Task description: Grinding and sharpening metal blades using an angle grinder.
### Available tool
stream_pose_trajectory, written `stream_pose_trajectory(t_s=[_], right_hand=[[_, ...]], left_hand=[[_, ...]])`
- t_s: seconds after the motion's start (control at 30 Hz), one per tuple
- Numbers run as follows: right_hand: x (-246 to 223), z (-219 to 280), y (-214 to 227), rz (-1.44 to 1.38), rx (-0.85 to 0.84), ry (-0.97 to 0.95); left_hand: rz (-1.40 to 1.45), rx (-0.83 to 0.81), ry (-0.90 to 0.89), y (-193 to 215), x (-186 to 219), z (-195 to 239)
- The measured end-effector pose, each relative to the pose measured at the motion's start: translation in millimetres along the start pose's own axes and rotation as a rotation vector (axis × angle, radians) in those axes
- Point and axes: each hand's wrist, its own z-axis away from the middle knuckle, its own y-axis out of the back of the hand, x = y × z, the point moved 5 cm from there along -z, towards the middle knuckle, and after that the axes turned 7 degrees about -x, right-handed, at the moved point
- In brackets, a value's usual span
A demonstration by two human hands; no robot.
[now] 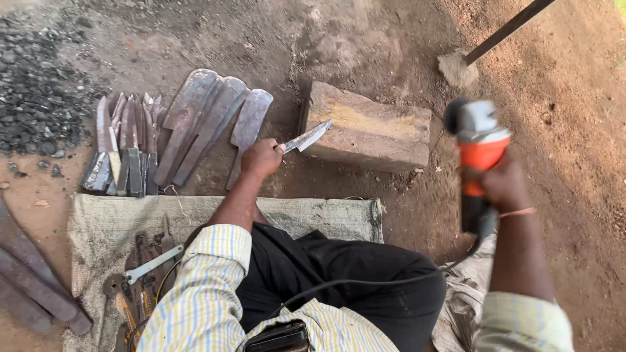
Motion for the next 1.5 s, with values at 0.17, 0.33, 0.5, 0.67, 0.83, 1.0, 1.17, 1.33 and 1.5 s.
stream_pose_trajectory(t_s=[0.17,0.33,0.5,0.67,0.83,1.0,1.17,1.33,1.5], right_hand=[[27.0,3.4,-78.7,0.129,-0.056,-0.050],[24.1,-12.8,-136.1,0.410,-0.185,-0.018],[19.0,-32.6,-152.1,0.398,-0.233,-0.016],[50.3,-66.0,-157.1,0.046,-0.302,-0.010],[20.2,-72.0,-156.9,0.210,-0.305,0.219],[23.9,-94.9,-171.8,0.457,-0.328,0.200],[26.7,-120.2,-185.6,0.455,-0.396,0.103],[15.2,-131.8,-195.5,0.542,-0.415,0.187],[9.7,-132.3,-199.8,0.559,-0.425,0.202]], left_hand=[[-0.053,0.051,-0.039,4.8,3.0,-2.8],[-0.075,0.067,-0.057,-0.9,-6.6,-17.0],[0.014,0.047,-0.084,-22.5,-21.8,-43.8],[-0.050,0.104,-0.088,-12.4,-12.1,-40.3],[-0.036,0.255,-0.207,-3.4,-12.5,-32.7],[-0.041,0.096,-0.119,3.1,-10.6,-29.8],[-0.027,0.133,-0.175,2.2,-14.1,-34.4],[-0.045,0.183,-0.216,5.5,-13.2,-33.0],[-0.048,0.172,-0.219,5.7,-12.9,-31.6]])
